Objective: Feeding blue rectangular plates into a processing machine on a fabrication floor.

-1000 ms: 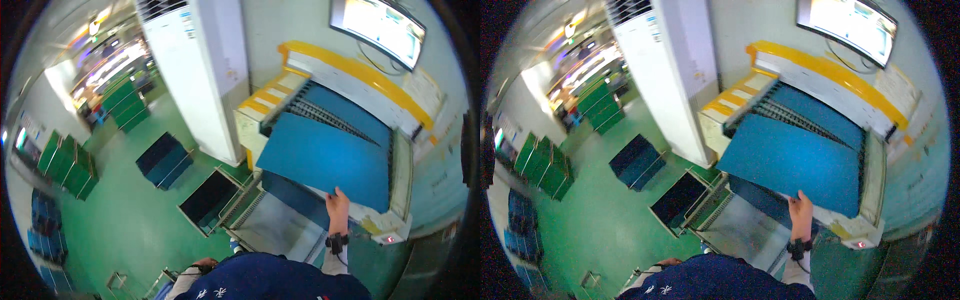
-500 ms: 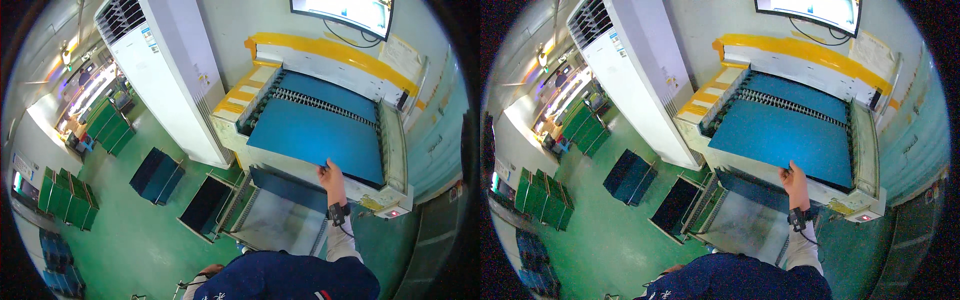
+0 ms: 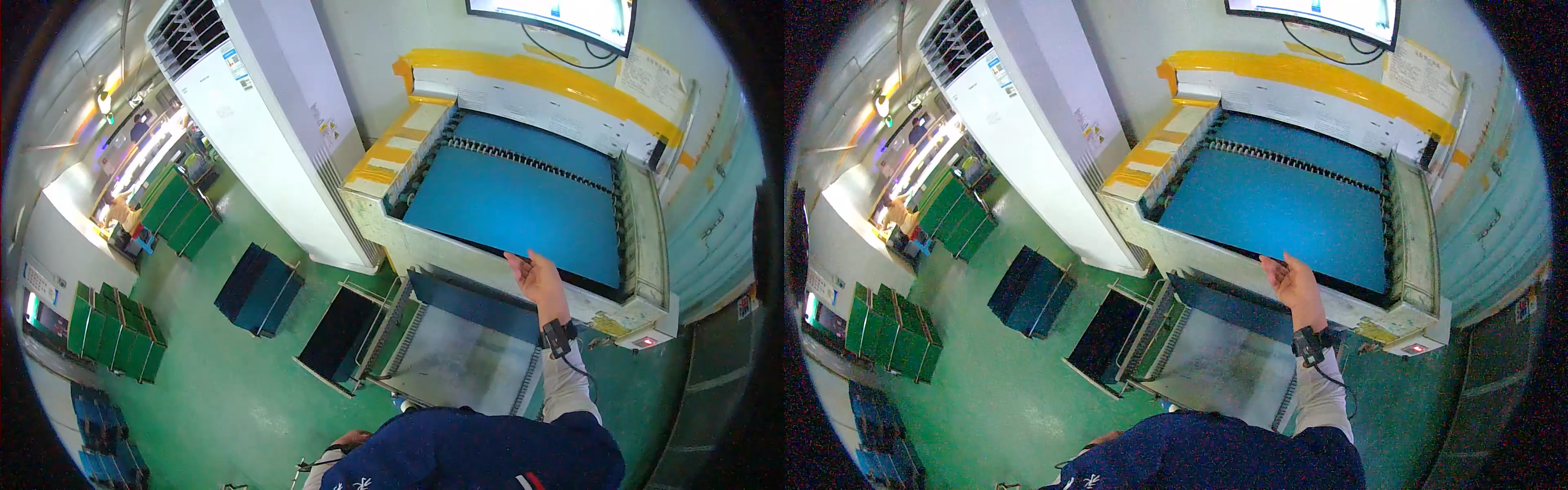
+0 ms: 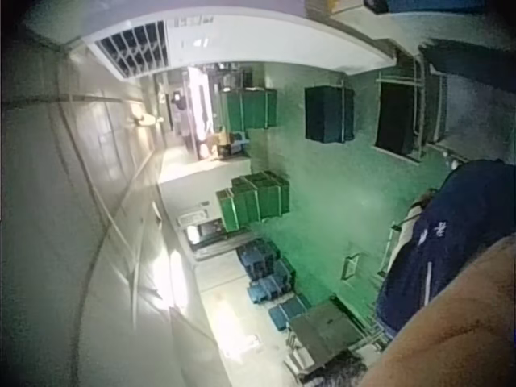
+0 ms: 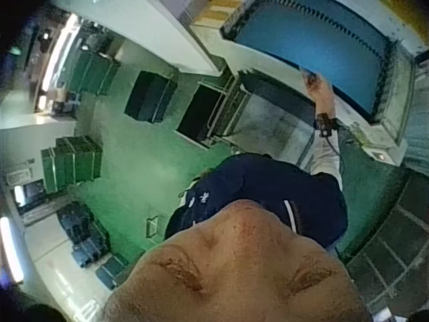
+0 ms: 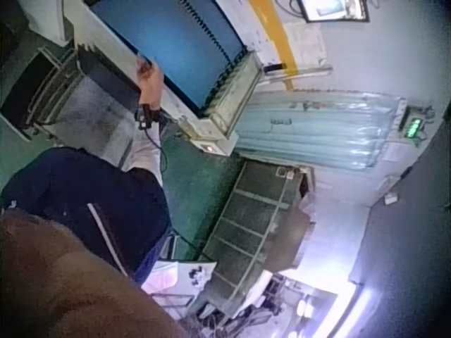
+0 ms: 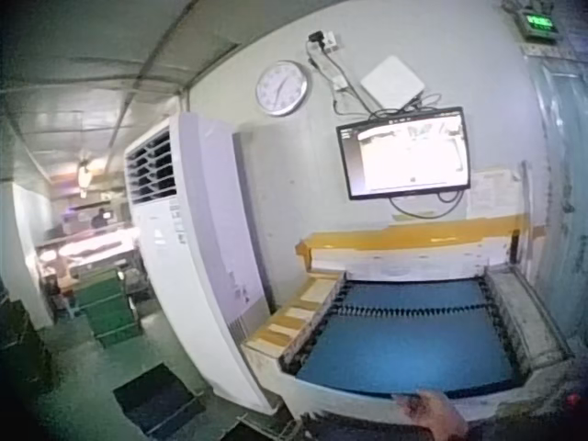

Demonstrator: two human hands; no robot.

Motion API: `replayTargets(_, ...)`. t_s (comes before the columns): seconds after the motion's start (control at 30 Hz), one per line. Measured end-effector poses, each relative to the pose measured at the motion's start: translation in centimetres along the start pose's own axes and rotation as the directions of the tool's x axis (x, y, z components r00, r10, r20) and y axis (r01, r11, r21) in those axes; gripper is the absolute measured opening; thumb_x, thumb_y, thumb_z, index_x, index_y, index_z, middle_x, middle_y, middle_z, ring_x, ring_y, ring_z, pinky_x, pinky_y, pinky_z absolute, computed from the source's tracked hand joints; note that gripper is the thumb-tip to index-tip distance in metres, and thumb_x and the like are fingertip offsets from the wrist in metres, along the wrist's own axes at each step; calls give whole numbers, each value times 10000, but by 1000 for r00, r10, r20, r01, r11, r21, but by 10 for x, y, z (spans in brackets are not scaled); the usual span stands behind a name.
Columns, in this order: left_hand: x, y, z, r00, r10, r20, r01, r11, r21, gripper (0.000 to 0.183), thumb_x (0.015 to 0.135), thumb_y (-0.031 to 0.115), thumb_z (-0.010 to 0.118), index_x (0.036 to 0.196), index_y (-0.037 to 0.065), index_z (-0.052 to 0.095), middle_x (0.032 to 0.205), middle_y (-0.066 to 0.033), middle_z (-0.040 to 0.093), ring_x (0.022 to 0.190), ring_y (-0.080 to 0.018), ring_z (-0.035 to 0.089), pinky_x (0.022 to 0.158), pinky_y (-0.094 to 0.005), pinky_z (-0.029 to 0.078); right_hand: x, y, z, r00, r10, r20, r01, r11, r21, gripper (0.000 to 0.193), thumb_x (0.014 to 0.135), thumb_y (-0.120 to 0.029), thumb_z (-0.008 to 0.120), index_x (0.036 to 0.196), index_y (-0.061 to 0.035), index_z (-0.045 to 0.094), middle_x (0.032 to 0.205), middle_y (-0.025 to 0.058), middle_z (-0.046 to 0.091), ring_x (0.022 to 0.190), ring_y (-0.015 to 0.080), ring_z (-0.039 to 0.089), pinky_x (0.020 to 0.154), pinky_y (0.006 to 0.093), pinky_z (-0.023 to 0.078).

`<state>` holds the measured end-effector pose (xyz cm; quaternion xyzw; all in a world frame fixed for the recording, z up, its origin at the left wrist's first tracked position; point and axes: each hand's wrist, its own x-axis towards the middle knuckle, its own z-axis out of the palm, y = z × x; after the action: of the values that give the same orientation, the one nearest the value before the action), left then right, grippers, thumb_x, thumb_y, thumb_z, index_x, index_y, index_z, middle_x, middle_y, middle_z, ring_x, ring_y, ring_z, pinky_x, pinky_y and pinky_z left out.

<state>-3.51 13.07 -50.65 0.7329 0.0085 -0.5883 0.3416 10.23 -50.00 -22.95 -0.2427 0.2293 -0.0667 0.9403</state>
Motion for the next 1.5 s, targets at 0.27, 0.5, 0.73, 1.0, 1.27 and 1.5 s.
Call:
replayTargets(0.27, 0, -4, 6, 1000, 12, -13, -12, 1000, -10, 392, 840, 332, 615, 1107, 49, 657, 1058, -98, 670, 933, -224, 606, 824, -350, 469, 2, -4, -5, 999, 27, -40, -32, 989, -141, 358, 919, -248, 543, 1107, 56, 529, 1049, 196, 644, 821, 223, 662, 617, 284, 532)
replayTargets(0.5, 4, -4, 6, 999, 18, -35, -17, 1000, 12, 380, 833, 320, 630, 1099, 51, 662, 1054, -98, 672, 936, -224, 606, 828, -355, 468, -3, 9, 1, 997, -34, 70, 59, 922, -382, 304, 922, -278, 536, 1059, -11, 582, 960, 128, 669, 788, 210, 660, 627, 279, 507)
replayTargets(0.73, 16, -25, 16, 991, -1, -132, 10, 997, 70, 368, 825, 307, 644, 1091, 54, 667, 1050, -97, 674, 940, -223, 606, 833, -360, 466, 9, 58, -14, 991, -98, 91, 127, 487, -864, 313, 881, -320, 592, 987, -27, 623, 937, 92, 672, 800, 187, 658, 649, 287, 503)
replayTargets(1.0, -16, 15, 17, 990, -25, -141, 8, 993, -121, 344, 792, 276, 672, 1055, 54, 676, 1037, -106, 678, 921, -217, 623, 815, -350, 478, 28, 97, -66, 952, -204, 227, 105, -481, -870, 378, 740, -281, 693, 1029, -39, 659, 1033, 186, 649, 973, 352, 611, 840, 434, 485)
replayTargets(1.27, 7, -11, 15, 990, 56, -130, -52, 998, 37, 370, 801, 312, 648, 1070, 59, 671, 1044, -117, 677, 916, -228, 626, 814, -363, 481, 65, 106, -90, 978, -136, 156, 6, -734, -679, 279, 752, -260, 657, 889, -18, 681, 921, 219, 653, 925, 367, 621, 819, 466, 492)
replayTargets(1.5, 0, -14, 8, 978, 145, -149, -130, 986, 102, 384, 804, 330, 636, 1079, 64, 669, 1048, -122, 676, 914, -234, 628, 814, -374, 482, 69, 114, -107, 975, -210, 69, -101, -702, -705, 237, 743, -204, 626, 864, -10, 686, 945, 216, 662, 902, 371, 641, 803, 442, 508)
